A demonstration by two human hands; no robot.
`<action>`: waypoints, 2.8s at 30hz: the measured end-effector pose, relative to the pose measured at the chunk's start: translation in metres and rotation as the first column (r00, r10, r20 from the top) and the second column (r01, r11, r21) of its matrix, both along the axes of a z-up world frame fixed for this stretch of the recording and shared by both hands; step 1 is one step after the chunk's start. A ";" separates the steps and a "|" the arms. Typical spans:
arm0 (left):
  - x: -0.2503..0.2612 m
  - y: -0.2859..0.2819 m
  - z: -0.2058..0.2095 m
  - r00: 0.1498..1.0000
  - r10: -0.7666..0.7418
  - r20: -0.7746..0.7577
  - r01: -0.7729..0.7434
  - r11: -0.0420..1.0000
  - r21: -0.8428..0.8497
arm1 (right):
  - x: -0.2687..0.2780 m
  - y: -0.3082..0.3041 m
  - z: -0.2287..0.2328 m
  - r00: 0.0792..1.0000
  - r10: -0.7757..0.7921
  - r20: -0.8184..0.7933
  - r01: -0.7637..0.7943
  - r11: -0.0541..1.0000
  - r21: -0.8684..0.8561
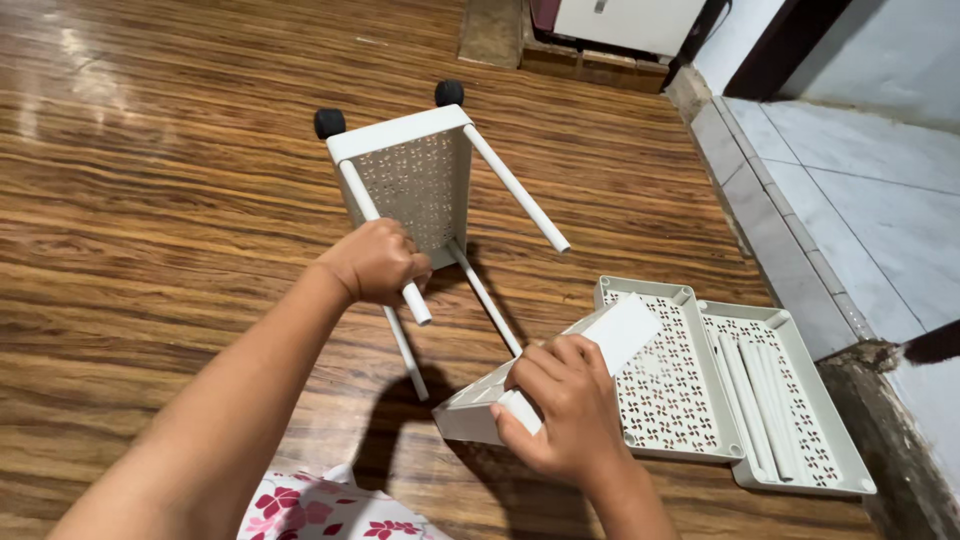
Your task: The person assembles a white plastic rolling cart by inserting white plastic rods into the base and attaching black wheels. The person then places the assembled cart into a larger plastic tray.
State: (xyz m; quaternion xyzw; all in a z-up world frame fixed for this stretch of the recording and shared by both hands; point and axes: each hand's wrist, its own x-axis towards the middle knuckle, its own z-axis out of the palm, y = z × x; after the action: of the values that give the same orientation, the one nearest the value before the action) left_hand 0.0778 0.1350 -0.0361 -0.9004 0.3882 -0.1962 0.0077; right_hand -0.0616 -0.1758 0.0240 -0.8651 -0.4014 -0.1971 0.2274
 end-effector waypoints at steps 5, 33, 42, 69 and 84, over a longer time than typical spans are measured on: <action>-0.010 -0.011 -0.003 0.999 0.043 0.029 -0.043 0.999 -0.011 | 0.006 0.010 0.001 0.998 -0.024 0.060 0.025 1.000 -0.016; -0.113 -0.129 -0.284 0.642 0.576 -0.506 -0.669 0.743 -0.002 | 0.018 -0.025 -0.324 0.140 -0.478 -0.867 0.246 0.865 -0.437; -0.089 -0.095 -0.284 0.886 0.320 -0.335 -0.427 0.844 -0.325 | 0.016 0.041 -0.232 0.525 -0.387 -0.758 0.645 0.762 0.058; -0.070 -0.257 -0.217 0.496 -0.587 -0.640 -0.826 -0.090 -0.557 | 0.019 -0.220 -0.109 0.574 0.531 -0.623 0.645 0.175 0.744; -0.078 -0.309 -0.195 0.724 -0.474 -0.501 -0.662 -0.682 -0.310 | 0.004 -0.230 -0.142 0.561 0.295 -0.774 0.828 -0.191 0.528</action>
State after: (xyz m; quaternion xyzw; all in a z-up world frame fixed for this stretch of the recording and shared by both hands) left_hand 0.0001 -0.1736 -0.2313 -0.3619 -0.2543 -0.1085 -0.8902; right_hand -0.0577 -0.4054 -0.1185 -0.4541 0.2566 -0.1158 0.8453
